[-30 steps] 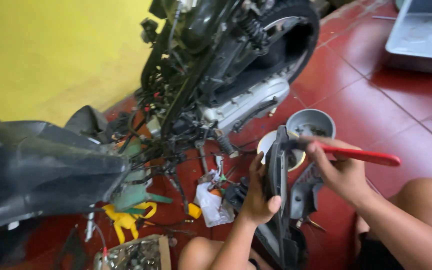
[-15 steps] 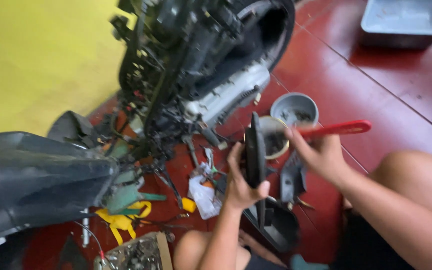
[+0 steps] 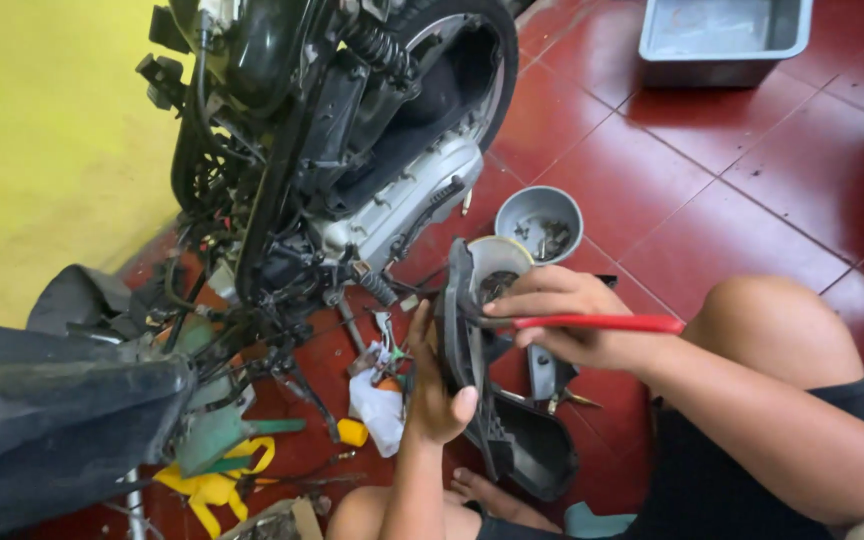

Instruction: The person sits on the floor and cleans a motorcycle air filter housing using a red brush. They scrub the interior of the housing and the air filter element, occasionally dipping the brush into a small bowl of liquid. The person also wipes the housing with a white cloth.

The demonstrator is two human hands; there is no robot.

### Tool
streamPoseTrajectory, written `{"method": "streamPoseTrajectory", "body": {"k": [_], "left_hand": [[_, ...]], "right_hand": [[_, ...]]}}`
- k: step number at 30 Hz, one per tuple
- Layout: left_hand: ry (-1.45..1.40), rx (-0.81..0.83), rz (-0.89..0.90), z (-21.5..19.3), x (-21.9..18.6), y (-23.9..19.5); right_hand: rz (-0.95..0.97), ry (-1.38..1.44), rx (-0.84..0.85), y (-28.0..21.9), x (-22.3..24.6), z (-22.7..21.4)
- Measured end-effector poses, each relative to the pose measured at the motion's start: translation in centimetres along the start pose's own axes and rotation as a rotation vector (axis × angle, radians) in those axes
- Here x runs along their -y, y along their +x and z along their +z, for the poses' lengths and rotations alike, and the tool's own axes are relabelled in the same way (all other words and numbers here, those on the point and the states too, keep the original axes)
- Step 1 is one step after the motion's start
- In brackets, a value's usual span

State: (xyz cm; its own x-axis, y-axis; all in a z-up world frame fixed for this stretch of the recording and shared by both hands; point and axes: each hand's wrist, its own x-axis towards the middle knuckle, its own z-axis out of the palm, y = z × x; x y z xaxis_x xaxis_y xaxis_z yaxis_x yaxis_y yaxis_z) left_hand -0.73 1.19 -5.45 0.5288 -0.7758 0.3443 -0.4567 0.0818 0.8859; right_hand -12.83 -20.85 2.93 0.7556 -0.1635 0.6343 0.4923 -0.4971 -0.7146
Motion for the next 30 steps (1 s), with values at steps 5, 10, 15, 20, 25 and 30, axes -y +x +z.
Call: {"method": "streamPoseTrajectory", "body": {"k": [5,10,15,20,25,30], "left_hand": [[-0.147,-0.036,-0.003,0.4,-3.0,0.1],[-0.157,-0.034,0.0,0.2,-2.5,0.5],[-0.273,-0.047,-0.034,0.6,0.2,-1.9],[-0.267,-0.499,-0.103,0.1,3.3,-3.9],[-0.627,-0.547,-0.143,-0.8,8.5,-6.1],[-0.534,-0.252,-0.17,0.1,5.7,-4.4]], "right_hand": [[0.155,-0.083,0.076,1.2,-1.0,-0.9],[0.054,-0.029,0.079,1.6,0.9,-1.5],[0.15,0.183,0.184,0.7,1.9,0.9],[0.193,0.274,0.324,0.4,2.7,1.4],[0.069,0.093,0.458,0.1,3.1,1.6],[0.152,-0.013,0.321,0.6,2.7,0.4]]}}
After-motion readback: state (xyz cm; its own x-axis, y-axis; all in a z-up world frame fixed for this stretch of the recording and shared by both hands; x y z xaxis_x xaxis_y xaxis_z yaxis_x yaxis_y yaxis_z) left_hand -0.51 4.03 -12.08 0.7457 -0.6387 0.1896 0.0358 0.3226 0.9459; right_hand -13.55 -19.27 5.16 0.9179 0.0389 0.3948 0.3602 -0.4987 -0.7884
